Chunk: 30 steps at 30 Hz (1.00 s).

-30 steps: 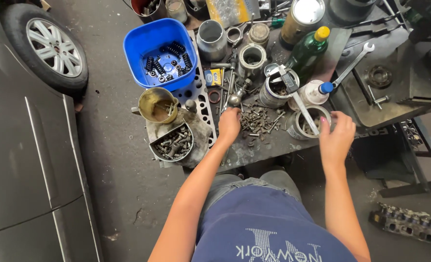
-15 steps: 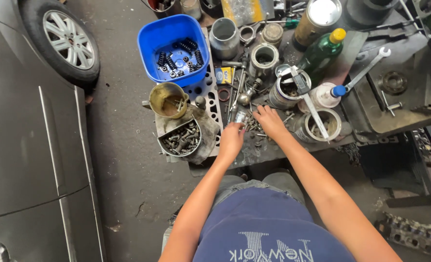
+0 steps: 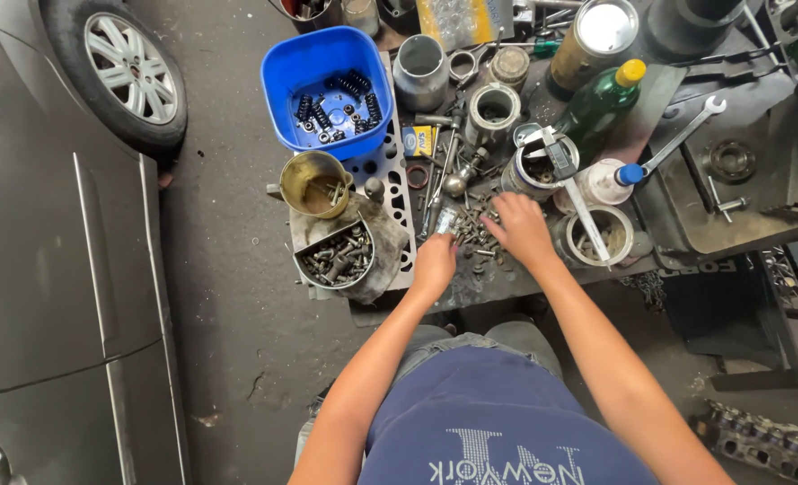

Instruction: The person picks up small metal screws from a workbench and measures them using a digital caliper. They repeatedly place the screws into the caliper jaws, read the measurement, and then set the screws aside or back into a container. The person also moves a bottle and a metal can on the workbench during the process.

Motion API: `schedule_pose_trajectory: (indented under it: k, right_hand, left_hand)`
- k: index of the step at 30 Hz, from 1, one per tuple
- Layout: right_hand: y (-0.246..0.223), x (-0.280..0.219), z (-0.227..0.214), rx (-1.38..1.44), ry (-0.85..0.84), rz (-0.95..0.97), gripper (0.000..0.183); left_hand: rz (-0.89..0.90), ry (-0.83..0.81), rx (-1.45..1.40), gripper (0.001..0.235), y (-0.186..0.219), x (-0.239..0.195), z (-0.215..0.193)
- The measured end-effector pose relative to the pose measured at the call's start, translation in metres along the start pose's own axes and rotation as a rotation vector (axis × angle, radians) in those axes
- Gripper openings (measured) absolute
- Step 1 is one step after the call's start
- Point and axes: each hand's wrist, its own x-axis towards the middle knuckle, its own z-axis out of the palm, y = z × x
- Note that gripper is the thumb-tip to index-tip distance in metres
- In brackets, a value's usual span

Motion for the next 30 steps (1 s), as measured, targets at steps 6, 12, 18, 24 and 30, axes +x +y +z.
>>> schedule_pose_trajectory:
  k: [6, 12, 18, 24, 30]
  right_hand:
    - [-0.008, -0.04, -0.121, -0.065, 0.475, 0.34, 0.036]
    - [0.038, -0.105, -0.13, -0.16, 0.387, 0.544, 0.045]
    - [0.021, -0.085, -0.137, -0.087, 0.349, 0.541, 0.043]
    - [0.036, -0.043, -0.08, -0.196, 0.196, 0.476, 0.048]
    - [0.06, -0.022, -0.05, -0.341, 0.123, 0.494, 0.036]
  left_hand:
    - [0.084, 0.181, 0.555, 0.013, -0.003, 0.045, 0.046]
    - [0.148, 0.222, 0.673, 0.009, -0.019, 0.081, 0.062]
    - [0.205, 0.207, 0.701, 0.007, -0.03, 0.092, 0.07]
    - [0.153, 0.131, 0.649, 0.003, -0.041, 0.094, 0.087]
    - [0.08, 0.064, 0.39, 0.006, -0.046, 0.1, 0.083]
